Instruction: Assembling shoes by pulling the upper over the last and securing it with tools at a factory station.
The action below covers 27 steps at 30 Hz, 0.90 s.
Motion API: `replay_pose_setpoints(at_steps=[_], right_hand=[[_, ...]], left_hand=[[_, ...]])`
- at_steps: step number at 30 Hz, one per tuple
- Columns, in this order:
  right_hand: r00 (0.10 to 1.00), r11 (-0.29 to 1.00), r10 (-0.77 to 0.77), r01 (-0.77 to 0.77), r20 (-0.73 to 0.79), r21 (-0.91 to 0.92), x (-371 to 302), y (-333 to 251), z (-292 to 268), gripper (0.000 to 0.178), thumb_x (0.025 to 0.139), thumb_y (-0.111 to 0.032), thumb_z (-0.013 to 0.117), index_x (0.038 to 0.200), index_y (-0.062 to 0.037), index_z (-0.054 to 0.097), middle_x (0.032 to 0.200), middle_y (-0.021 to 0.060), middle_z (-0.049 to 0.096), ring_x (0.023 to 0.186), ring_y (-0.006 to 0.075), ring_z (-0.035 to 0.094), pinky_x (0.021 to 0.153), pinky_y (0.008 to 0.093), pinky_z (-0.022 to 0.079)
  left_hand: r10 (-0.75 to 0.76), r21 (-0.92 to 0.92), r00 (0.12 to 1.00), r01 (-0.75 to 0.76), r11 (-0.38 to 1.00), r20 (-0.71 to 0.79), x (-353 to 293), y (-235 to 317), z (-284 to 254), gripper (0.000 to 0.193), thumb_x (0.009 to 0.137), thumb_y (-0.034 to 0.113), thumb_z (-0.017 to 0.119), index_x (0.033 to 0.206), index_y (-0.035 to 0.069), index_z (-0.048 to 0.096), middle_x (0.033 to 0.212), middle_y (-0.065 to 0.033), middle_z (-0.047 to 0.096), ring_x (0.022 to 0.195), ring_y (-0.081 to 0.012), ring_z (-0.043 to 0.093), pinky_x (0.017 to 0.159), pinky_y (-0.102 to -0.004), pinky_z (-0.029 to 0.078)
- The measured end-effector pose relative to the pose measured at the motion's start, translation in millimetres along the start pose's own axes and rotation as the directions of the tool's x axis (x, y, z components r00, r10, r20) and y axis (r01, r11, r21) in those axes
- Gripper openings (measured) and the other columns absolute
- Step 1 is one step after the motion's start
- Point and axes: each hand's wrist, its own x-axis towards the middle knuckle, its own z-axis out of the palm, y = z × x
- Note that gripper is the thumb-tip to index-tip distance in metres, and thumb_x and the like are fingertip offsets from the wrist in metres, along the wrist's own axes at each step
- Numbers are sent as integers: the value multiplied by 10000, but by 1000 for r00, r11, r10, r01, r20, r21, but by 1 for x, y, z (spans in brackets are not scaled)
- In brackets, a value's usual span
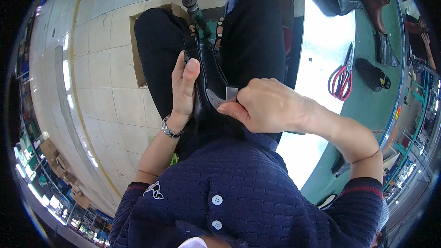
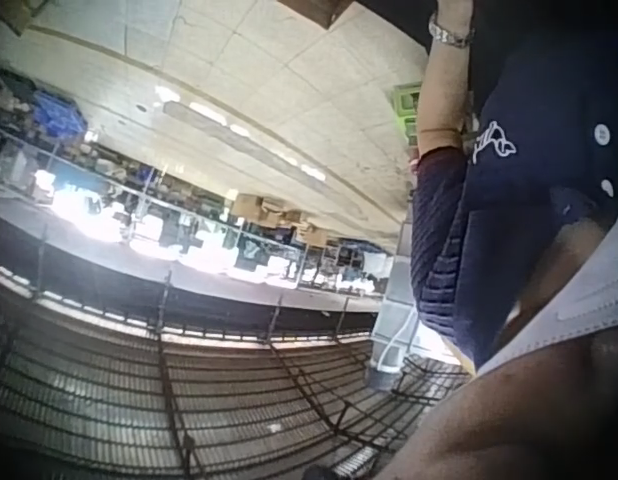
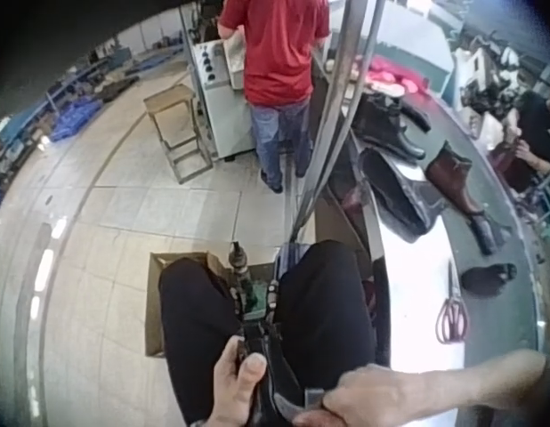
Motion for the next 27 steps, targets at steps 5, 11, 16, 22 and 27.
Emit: replay_pose_setpoints(at_steps=[5,11,16,22,27], right_hand=[[974,856,167,-220,153,468,9,-2,10,608,1028,-365,436,555,-9,577,444,54,545,390,153,566,435,280,444],[947,893,195,-65,-254,445,-15,0,37,555,1008,-411,465,659,-16,637,501,44,593,474,138,636,458,252,492],[626,759,649,-495,-433,422,-43,58,61,403,998,-304,527,808,29,650,667,160,647,564,175,644,517,297,509],[397,569,679,-816,-618,101,-79,123,109,395,991,-204,530,1331,-5,494,1027,222,606,754,255,662,627,342,561],[468,680,511,-733,-721,6,-65,96,98,451,958,-214,589,1366,-43,501,1272,268,548,1019,313,660,757,362,576]], left_hand=[[-5,-63,1000,4,998,-4,18,-2,-6,365,918,418,647,975,67,564,809,60,510,694,-22,448,624,-181,385],[-25,-101,992,37,994,121,23,-10,-9,408,886,449,685,942,71,544,842,55,484,759,-22,432,680,-186,376],[-30,-147,991,49,988,129,24,-8,-6,452,876,502,676,950,82,526,845,63,456,747,-23,403,673,-179,357],[-41,-89,989,53,995,140,27,-3,-10,461,896,513,643,989,81,515,884,61,448,795,-17,404,724,-183,373],[-36,-23,975,42,999,220,25,-7,-12,571,876,562,639,1130,71,496,963,23,465,867,-65,442,807,-214,395]])
